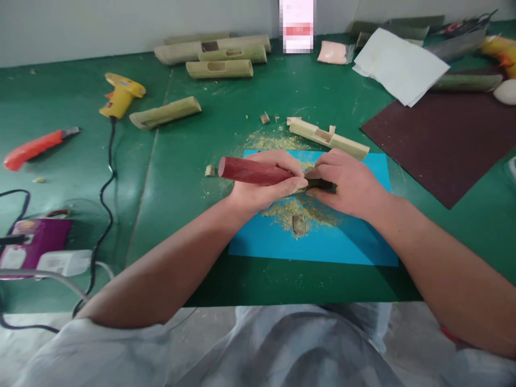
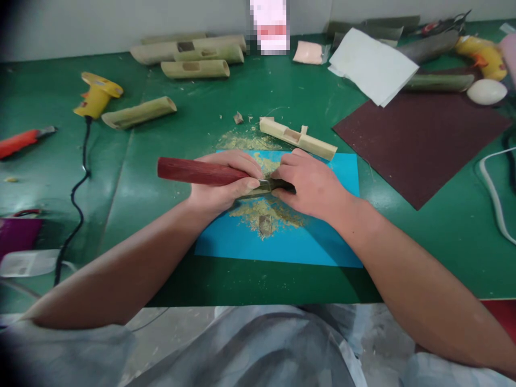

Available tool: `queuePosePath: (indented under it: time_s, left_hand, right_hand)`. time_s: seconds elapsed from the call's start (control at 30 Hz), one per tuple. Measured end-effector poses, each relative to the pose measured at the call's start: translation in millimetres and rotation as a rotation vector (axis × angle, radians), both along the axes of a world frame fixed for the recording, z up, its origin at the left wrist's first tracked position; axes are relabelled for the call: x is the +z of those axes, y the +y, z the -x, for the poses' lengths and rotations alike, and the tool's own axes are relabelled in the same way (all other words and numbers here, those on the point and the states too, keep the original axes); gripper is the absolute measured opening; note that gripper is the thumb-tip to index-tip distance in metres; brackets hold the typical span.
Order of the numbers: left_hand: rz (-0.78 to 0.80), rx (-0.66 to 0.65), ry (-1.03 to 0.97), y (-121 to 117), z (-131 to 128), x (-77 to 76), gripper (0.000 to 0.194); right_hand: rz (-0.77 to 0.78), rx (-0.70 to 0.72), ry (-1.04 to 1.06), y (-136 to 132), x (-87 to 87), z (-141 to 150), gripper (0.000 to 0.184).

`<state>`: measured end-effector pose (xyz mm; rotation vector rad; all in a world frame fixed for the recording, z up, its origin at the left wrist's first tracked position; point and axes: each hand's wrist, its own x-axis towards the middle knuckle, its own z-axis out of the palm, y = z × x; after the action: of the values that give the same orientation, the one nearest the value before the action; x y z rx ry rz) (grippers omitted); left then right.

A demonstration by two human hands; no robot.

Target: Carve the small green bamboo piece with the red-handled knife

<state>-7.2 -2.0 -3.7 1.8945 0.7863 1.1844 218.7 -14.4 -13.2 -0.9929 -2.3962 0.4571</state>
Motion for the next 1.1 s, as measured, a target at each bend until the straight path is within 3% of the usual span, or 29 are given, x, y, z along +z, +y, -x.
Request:
queuePosePath:
  time_s: [0.8, 1.1]
  left_hand:
    - [0.003, 0.004, -0.027, 1.2, 1.7, -5.2, 0.029]
    - [-0.036, 0.008, -0.042, 0.9, 2.2, -4.9, 0.020]
  right_hand:
    - [0.000, -0.010, -0.015, -0.3, -1.0, 0.0, 0.014]
    - [-0.005, 0.010, -0.071, 0.4, 3.6, -1.6, 0.017]
